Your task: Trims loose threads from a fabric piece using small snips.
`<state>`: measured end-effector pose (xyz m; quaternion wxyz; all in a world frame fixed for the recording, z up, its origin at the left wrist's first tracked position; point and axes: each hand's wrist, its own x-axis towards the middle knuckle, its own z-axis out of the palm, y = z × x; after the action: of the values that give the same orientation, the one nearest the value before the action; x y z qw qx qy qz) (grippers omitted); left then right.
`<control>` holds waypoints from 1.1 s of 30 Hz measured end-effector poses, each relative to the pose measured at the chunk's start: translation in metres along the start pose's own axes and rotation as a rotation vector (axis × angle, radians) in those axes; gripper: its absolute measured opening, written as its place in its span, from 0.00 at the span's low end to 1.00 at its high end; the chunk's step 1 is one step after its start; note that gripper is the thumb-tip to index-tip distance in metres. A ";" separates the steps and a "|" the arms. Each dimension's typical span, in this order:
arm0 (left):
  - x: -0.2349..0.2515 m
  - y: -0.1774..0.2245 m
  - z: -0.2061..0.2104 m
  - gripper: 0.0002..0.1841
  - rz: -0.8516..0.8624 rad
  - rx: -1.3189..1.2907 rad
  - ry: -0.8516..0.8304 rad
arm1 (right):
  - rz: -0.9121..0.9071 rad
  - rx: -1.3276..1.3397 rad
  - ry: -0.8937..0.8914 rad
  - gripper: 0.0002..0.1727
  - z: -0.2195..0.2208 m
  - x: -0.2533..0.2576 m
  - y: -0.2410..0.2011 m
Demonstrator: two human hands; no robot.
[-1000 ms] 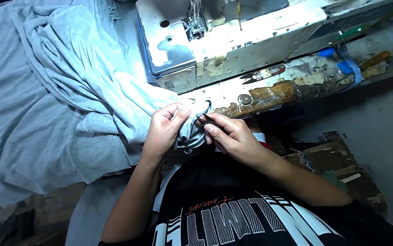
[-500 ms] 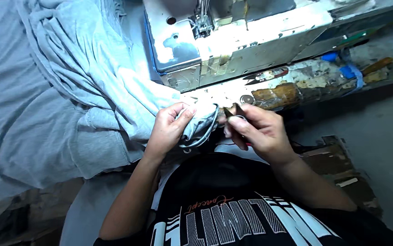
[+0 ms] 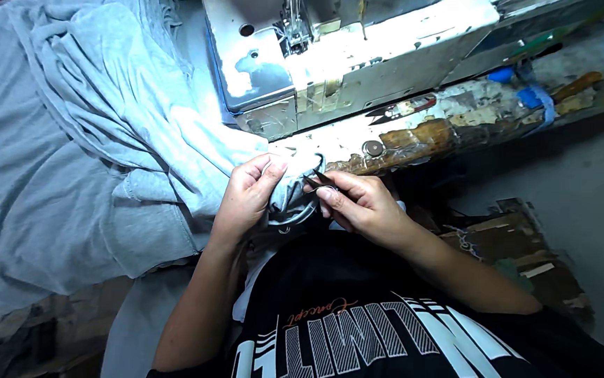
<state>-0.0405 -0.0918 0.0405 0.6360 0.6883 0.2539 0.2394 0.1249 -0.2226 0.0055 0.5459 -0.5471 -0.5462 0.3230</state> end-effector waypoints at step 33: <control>0.008 -0.010 0.001 0.12 0.122 0.145 0.004 | -0.215 0.361 -0.047 0.02 -0.023 -0.013 -0.033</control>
<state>-0.0340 -0.0867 0.0307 0.5682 0.7462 0.2294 0.2602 0.1359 -0.2474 0.0384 0.6534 -0.3716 -0.5472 0.3682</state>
